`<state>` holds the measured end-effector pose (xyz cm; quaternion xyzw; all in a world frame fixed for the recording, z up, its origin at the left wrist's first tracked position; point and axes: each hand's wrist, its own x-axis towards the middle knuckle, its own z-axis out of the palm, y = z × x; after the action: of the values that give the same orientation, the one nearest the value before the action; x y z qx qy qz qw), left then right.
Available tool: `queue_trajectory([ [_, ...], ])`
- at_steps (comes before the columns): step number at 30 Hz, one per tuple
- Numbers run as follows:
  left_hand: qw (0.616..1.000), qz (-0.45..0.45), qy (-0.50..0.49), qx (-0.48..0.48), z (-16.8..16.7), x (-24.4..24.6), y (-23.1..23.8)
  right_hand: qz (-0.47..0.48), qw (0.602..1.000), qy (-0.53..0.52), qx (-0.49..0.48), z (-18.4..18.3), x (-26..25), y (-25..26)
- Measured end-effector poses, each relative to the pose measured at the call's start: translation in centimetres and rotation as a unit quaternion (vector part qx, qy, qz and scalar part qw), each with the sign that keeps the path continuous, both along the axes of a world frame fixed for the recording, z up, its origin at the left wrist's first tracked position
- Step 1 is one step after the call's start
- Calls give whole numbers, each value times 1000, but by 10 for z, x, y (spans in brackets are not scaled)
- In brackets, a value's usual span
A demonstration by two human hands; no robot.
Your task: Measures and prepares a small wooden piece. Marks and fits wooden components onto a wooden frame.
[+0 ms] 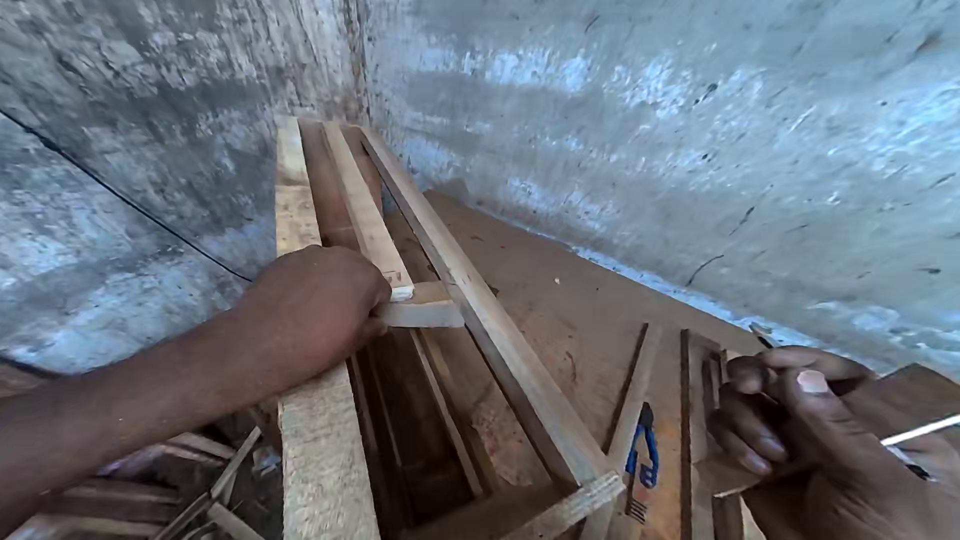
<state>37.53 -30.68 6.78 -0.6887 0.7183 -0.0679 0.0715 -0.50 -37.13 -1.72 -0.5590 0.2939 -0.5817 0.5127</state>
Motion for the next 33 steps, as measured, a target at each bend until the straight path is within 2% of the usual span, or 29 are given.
queue_trajectory([
  [4, 999, -3, 21, -26, -9, 5, -4, 20, 999, 37, 11, 1, 10, -12],
  [12, 999, 7, -10, -45, -10, 2, -2, 39, 986, 154, 59, 10, 33, -30],
  [14, 999, 16, -13, -40, -11, 3, -2, 50, 982, 175, 37, 14, 37, -33],
  [17, 999, 24, -20, -38, -12, 4, -3, 96, 967, 230, -48, 24, 43, -39],
  [21, 999, 31, -1, -30, -6, 7, -3, 95, 904, 363, -207, 50, 73, -41],
  [25, 990, 36, 115, -68, 21, 23, 8, 106, 828, 436, -335, 71, 115, -48],
  [28, 979, 46, 135, -143, 29, 39, 22, 134, 789, 459, -385, 79, 147, -52],
  [33, 956, 2, 205, -208, 14, 57, 37, 194, 754, 456, -430, 73, 200, -49],
])
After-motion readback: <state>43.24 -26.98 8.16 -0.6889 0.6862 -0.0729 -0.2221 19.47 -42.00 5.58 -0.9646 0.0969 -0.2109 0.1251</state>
